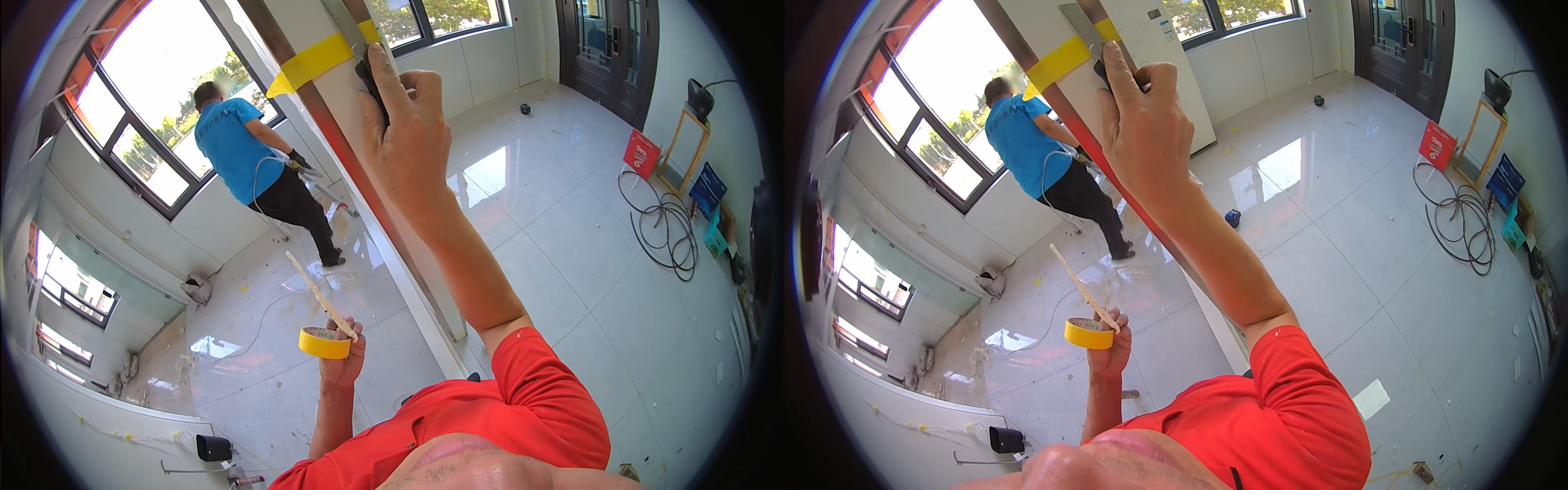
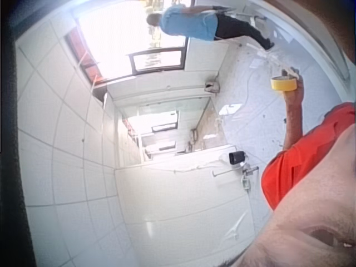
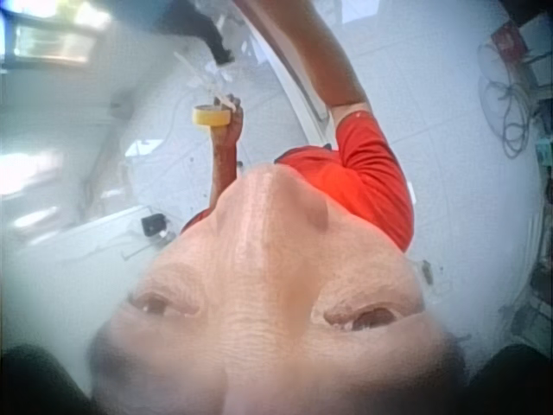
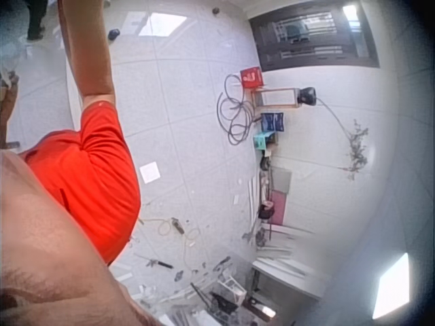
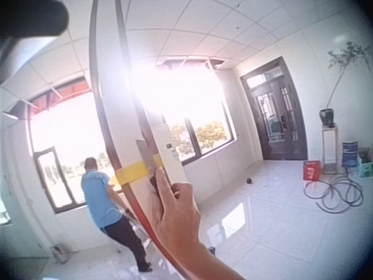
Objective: The person applies yellow tape to a vertical door frame, cuts it with a utility knife, and smooths it along the edge. They repeat this process multiple times, adjusting the tape and trimming excess material.
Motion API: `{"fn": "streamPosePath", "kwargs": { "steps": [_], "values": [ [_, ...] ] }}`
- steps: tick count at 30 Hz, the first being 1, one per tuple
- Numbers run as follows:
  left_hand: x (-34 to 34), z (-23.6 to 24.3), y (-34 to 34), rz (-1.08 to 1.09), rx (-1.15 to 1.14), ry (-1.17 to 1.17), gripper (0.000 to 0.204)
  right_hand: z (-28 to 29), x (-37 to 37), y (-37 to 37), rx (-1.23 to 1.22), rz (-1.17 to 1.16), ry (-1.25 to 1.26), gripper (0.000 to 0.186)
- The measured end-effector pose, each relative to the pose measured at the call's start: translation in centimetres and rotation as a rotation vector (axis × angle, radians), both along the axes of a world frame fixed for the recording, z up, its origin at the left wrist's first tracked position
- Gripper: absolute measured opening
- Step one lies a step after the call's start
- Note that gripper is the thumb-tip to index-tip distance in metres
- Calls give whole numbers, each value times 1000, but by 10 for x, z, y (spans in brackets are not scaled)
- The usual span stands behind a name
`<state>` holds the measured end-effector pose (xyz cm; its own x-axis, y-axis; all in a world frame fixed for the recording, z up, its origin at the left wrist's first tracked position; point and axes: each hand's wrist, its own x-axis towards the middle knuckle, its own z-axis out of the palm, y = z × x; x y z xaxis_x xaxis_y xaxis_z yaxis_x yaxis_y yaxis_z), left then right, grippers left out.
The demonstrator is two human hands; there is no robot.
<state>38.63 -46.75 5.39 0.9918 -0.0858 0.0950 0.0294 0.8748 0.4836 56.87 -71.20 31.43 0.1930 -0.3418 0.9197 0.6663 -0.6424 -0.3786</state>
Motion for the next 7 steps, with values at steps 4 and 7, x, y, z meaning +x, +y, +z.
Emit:
{"fn": "streamPosePath", "kwargs": {
  "steps": [4,7],
  "values": [
    [1,-4,3,-13,-20,-7,24,2,-2,3,13,-19,5,54],
    [1,-8,5,-31,-41,-32,27,0,-1,4,26,-22,0,54]
  ]
}}
